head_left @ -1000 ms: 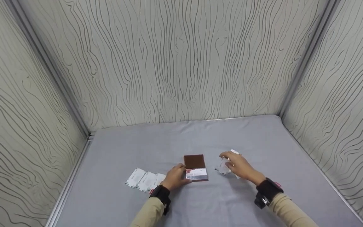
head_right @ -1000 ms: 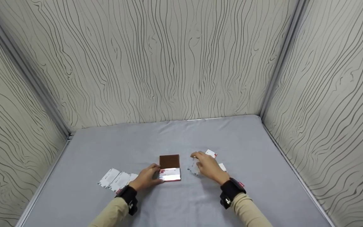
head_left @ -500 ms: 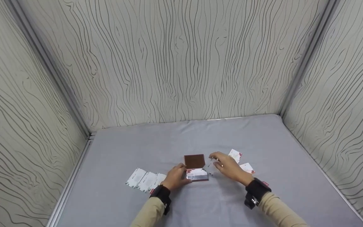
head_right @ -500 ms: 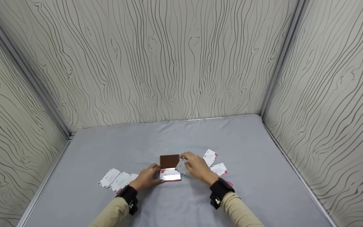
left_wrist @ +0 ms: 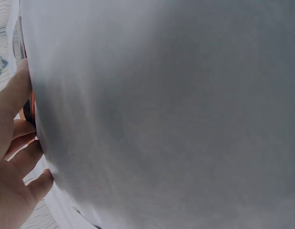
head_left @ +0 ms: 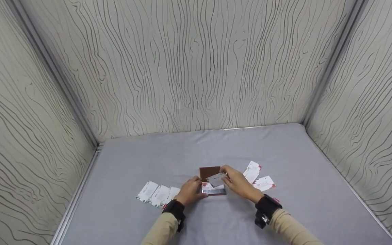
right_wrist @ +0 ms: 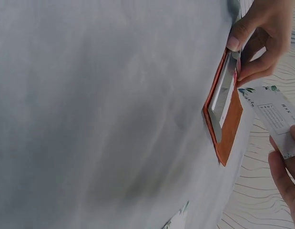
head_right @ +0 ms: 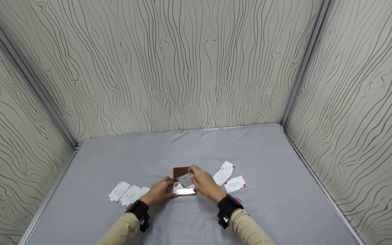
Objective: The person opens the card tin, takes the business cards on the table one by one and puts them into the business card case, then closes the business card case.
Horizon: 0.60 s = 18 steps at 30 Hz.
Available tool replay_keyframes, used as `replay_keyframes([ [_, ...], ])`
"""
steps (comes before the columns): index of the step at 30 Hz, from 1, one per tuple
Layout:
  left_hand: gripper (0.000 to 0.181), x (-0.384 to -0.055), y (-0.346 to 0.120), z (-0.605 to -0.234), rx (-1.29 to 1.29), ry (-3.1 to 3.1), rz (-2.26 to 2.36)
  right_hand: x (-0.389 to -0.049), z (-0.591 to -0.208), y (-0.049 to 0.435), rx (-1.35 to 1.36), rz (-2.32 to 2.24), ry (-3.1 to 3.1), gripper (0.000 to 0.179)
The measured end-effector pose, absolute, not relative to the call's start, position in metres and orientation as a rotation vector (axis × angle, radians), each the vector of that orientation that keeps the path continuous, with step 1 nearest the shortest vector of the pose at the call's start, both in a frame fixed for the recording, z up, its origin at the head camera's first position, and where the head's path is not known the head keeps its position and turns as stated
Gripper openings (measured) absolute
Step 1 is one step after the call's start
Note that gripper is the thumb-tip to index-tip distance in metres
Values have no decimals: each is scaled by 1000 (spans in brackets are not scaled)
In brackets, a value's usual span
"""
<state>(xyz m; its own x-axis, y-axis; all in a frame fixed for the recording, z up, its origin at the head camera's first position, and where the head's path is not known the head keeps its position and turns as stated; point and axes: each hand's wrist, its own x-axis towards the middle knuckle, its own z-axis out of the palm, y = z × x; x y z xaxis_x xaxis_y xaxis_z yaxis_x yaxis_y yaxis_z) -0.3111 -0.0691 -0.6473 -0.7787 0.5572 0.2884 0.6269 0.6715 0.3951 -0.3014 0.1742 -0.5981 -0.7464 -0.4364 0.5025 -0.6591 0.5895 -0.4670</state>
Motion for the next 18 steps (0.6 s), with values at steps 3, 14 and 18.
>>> replay_keyframes([
  [3,49,-308,-68,-640,-959,-2769,-728,-301,-601,170,890,929,-2499,24],
  [14,52,-308,-66,-638,-902,-2829,-732,-306,-614,163,877,942,-2542,32],
  [18,52,-309,-66,-641,-907,-2826,-720,-306,-620,163,849,944,-2585,29],
])
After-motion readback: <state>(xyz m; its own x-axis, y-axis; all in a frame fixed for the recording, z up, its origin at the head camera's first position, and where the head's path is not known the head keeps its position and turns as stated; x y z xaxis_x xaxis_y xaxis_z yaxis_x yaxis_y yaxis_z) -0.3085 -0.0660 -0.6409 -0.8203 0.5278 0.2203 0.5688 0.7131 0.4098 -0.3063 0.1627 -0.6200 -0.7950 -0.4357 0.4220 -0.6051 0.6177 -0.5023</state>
